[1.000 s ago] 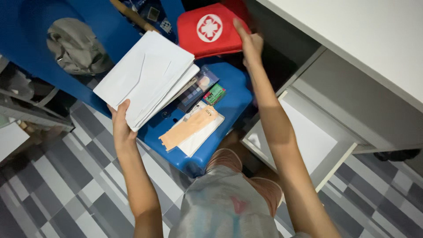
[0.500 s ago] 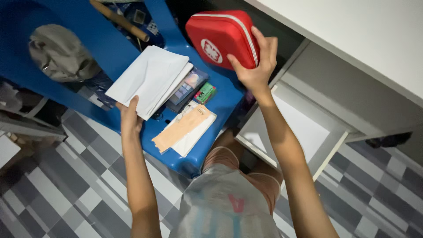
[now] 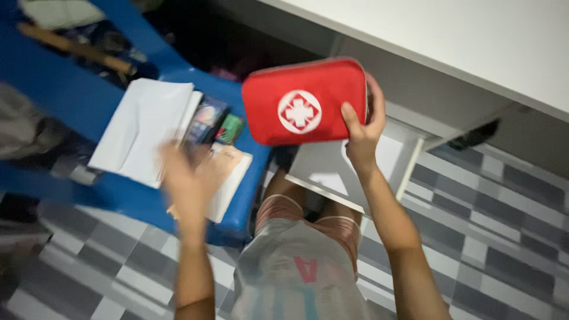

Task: The person opens a white desk drawer and removes a red first-aid kit, a small box, a notebook, and several papers, placing them on a blue plastic chair. The person then returns the first-aid kit to the drawer and continues to sort the remaining items.

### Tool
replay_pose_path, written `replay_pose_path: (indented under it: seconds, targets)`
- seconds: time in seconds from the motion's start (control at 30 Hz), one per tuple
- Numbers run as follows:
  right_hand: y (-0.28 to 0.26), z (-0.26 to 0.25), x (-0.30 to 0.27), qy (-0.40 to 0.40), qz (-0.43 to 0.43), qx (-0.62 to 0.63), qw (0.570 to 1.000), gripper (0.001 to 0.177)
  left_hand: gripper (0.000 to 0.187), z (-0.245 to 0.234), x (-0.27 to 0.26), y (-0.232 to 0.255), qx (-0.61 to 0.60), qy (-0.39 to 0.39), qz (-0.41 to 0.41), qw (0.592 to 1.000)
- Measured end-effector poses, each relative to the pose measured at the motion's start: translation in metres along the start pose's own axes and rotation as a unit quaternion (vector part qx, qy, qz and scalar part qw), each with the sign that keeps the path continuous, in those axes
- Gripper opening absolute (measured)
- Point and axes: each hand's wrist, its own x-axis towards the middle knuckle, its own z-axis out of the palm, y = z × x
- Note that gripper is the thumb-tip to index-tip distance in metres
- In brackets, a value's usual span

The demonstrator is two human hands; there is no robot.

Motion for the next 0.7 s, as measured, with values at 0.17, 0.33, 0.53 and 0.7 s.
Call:
replay_pose_path:
  seconds: [0.17,0.33,0.53,0.7]
  targets:
    - [0.013,-0.072,-0.044,0.072,0.073,-0.030,0.994,0.074,0.070,0.090,-0.020,0.131,-0.420,-0.202,-0.088,0.880]
    - [0.032,-0.150,-0.063,0.070,0.128,-0.165,0.975,0.074,0.085,0.195,-0.034,0.162,-0.581,-0.281,-0.112,0.756]
    - [0.040,-0.209,-0.027,-0.057,0.164,-0.264,0.949,0.069,0.106,0.254,-0.055,0.175,-0.466,-0.542,-0.199,0.670]
    - [0.040,-0.230,0.000,-0.177,0.220,-0.382,0.880,0.066,0.109,0.319,-0.088,0.182,-0.387,-0.660,-0.191,0.615]
